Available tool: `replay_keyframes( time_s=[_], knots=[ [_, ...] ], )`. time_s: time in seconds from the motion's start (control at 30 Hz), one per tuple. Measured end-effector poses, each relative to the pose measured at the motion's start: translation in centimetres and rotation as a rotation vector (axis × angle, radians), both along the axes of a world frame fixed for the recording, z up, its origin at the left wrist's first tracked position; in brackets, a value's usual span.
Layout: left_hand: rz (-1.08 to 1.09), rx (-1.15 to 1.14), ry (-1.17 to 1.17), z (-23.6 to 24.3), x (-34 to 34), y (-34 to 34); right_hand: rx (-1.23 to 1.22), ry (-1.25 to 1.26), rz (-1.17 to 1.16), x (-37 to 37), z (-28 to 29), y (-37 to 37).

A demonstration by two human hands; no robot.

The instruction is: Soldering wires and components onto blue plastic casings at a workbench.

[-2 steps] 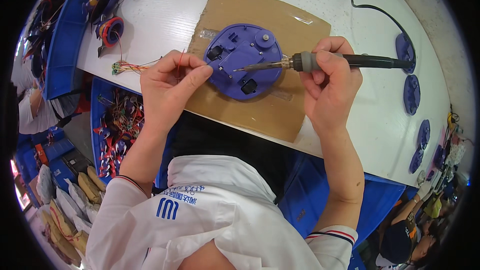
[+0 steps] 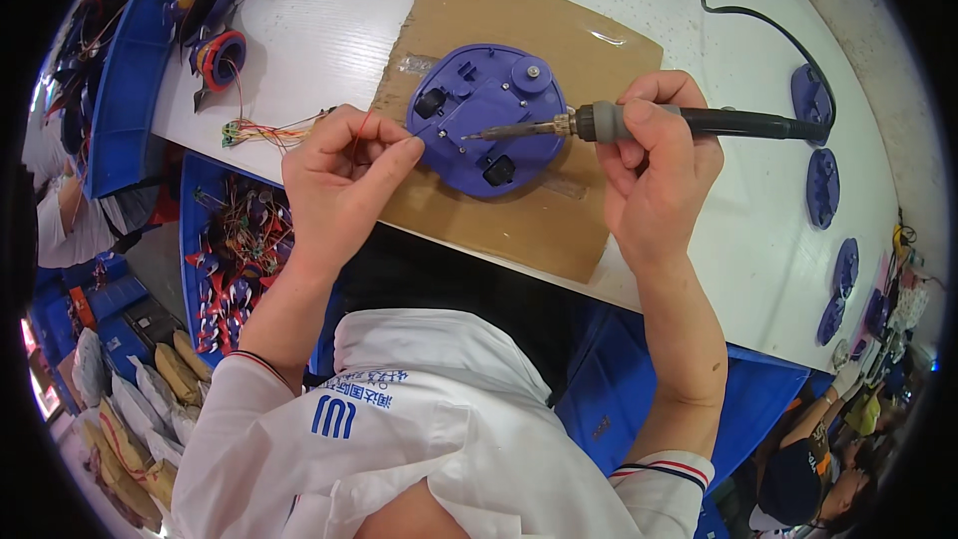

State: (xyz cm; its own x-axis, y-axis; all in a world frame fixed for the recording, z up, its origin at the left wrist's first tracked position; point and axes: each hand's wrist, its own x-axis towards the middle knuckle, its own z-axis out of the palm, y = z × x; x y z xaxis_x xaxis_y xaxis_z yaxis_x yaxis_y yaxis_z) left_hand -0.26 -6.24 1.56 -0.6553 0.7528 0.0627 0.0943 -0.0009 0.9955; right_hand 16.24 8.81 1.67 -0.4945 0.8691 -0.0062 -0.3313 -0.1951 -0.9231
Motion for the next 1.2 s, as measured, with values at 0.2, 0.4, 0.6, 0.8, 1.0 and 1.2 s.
replay_keyframes(
  time_s=[0.2, 0.4, 0.6, 0.8, 1.0, 1.2],
  knots=[
    [0.045, -0.019, 0.368, -1.3, -0.1, -1.0, 0.07, -0.054, -0.048, -1.4, 0.2, -1.4],
    [0.077, -0.051, 0.366, -1.5, 0.2, -1.3, 0.102, -0.056, -0.097, -1.9, -0.4, -2.1],
    [0.084, 0.031, 0.501, -2.3, 0.2, -0.9, 0.1, -0.05, -0.094, -2.1, -0.5, -2.1],
    [0.088, 0.051, 0.547, -2.3, 0.0, -0.9, 0.112, -0.062, -0.096, -2.0, -0.7, -2.1],
    [0.092, 0.051, 0.576, -2.2, 0.1, -0.8, 0.102, -0.054, -0.091, -2.1, -0.7, -2.1],
    [0.098, 0.053, 0.596, -2.3, 0.2, -0.8, 0.083, -0.053, -0.088, -2.1, -1.0, -2.0]
  ],
)
